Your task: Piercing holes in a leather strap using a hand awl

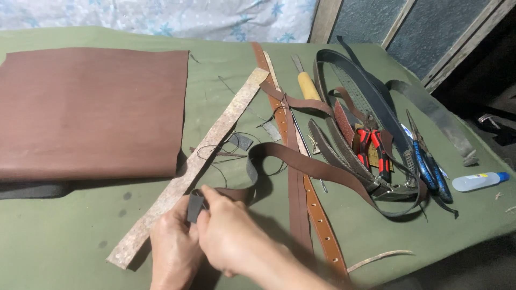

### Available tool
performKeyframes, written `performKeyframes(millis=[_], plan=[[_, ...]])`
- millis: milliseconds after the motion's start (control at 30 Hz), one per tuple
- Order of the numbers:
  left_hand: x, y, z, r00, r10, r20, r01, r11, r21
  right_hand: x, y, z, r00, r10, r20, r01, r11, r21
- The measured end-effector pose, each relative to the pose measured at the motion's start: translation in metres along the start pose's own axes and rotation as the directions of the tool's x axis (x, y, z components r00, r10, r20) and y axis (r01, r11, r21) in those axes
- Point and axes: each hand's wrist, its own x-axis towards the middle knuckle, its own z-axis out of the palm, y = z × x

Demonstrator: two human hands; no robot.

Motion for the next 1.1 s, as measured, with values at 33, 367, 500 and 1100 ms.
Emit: performKeyframes(millis=[33,367,500,1100], plan=[[0.000,0.002,-0.001,1.000,0.004,0.000,-0.004,1.000,0.000,0.015,0.007,0.004,1.000,-0.002,-0.003,0.002,1.000,0.002],[-0.001,0.013,-0.005,0.992,-0.117,0.048,0.108,0.982,0.158,0.007,0.008,0.008,0.999,-0.036,0.012,0.032,0.967,0.253],[-0.003,0.023,-0.010,0.982,-0.170,0.083,0.159,0.979,0.124,-0.004,0.003,0.004,0.997,-0.071,-0.036,0.070,0.997,-0.027],[-0.012,0.040,-0.027,0.984,-0.174,0.037,0.177,0.976,-0.128,0.003,0.031,0.011,0.920,-0.270,-0.283,0.250,0.962,-0.105]])
